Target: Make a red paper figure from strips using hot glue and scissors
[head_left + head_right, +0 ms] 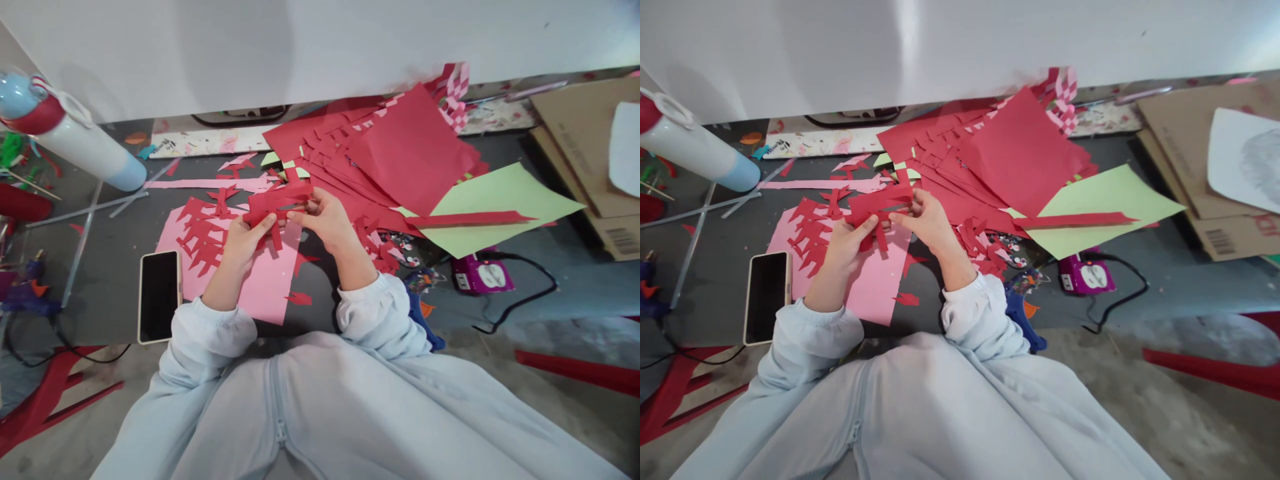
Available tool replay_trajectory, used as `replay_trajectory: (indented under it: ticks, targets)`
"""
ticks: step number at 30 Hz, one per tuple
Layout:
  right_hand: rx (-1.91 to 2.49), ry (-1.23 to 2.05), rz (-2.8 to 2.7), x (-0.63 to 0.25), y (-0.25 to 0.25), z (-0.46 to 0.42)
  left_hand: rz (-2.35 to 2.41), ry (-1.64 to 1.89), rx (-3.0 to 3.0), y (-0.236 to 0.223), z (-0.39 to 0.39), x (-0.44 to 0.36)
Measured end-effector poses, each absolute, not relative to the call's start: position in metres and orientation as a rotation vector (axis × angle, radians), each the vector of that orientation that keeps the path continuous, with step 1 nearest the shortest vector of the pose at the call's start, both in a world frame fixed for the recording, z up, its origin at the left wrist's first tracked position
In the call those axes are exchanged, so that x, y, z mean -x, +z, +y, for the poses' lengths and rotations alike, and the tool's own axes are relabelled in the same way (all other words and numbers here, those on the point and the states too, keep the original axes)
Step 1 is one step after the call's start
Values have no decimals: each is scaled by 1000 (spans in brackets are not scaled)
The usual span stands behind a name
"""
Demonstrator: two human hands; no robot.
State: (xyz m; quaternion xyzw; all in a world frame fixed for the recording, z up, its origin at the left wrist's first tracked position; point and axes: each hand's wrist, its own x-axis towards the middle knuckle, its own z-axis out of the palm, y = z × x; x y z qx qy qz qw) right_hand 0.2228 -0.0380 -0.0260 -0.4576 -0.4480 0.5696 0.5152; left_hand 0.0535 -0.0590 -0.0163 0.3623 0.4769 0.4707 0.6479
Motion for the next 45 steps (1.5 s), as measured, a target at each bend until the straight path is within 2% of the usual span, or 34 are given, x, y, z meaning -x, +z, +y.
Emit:
replay_trajectory:
  ticks: [5,15,25,34,45]
  targets:
    - [1104,1321,-1063,-225,-26,-38,1126,948,-884,-21,-59,-50]
    - [1150,1205,-931,-228,-35,-35,1054,979,-777,-16,-59,-51]
    - [1123,1482,-961,-218,-25,-41,1047,966,-767,-16,-58,-51]
    - [1120,1388,-886,-211,-24,-44,1023,909,-789,-18,-59,-53]
    - [1145,1253,-925,-212,-20,-45,1120,1154,-828,-16,-53,-52]
